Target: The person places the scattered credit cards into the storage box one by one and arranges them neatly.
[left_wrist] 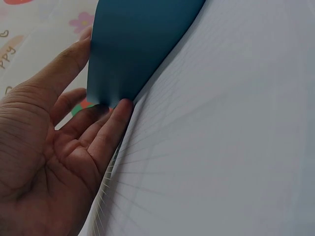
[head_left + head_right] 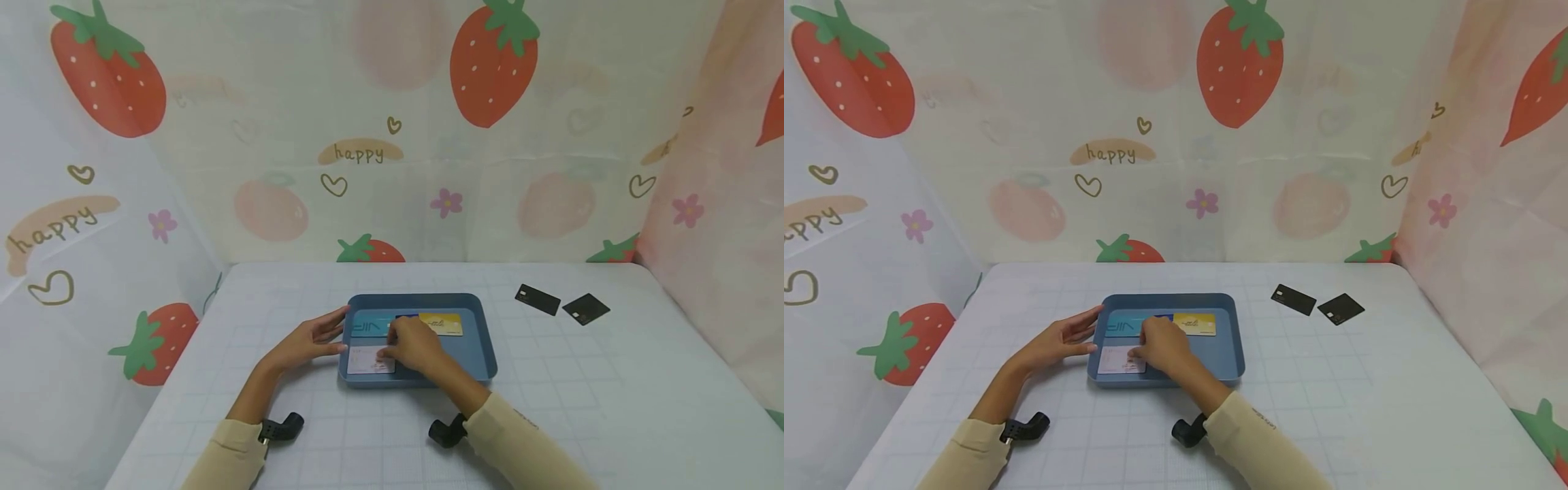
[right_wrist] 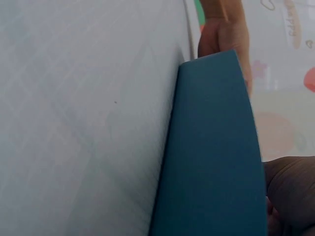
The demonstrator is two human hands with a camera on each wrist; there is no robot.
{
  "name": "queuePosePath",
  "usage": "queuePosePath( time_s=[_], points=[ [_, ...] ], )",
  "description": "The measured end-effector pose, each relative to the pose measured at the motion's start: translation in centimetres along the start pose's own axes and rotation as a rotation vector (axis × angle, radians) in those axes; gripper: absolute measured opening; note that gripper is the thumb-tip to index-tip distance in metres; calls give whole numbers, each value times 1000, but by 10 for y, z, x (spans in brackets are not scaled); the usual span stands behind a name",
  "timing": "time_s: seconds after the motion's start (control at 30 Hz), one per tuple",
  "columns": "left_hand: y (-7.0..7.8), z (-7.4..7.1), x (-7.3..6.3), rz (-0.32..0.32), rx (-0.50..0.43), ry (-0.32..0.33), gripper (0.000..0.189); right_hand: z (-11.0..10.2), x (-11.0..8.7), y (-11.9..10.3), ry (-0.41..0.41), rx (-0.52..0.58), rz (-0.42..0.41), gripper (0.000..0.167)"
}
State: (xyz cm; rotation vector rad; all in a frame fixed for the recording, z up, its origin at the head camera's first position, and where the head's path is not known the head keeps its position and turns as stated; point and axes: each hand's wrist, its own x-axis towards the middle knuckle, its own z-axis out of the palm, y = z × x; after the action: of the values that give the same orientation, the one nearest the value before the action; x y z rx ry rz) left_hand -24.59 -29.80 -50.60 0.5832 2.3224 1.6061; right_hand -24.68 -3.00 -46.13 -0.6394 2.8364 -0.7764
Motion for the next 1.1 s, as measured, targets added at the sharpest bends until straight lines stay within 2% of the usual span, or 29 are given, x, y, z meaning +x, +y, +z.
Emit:
queuePosePath(
  time_s=[0.23,0.5,0.73,1.1],
  points=[
    [0,1,0,-1,8,15,87,-15,-9,-1,35,-25,-43,29],
    [-1,1,0,3,-9,17,88,-39,-22,3,73,-10,-48,26],
    [1,2,1,14,-9,15,87,-58,-35,13,109,31,-78,23],
    [-1,1,1,19,9,15,87,-86,-49,38,167,18,-60,21]
  ],
)
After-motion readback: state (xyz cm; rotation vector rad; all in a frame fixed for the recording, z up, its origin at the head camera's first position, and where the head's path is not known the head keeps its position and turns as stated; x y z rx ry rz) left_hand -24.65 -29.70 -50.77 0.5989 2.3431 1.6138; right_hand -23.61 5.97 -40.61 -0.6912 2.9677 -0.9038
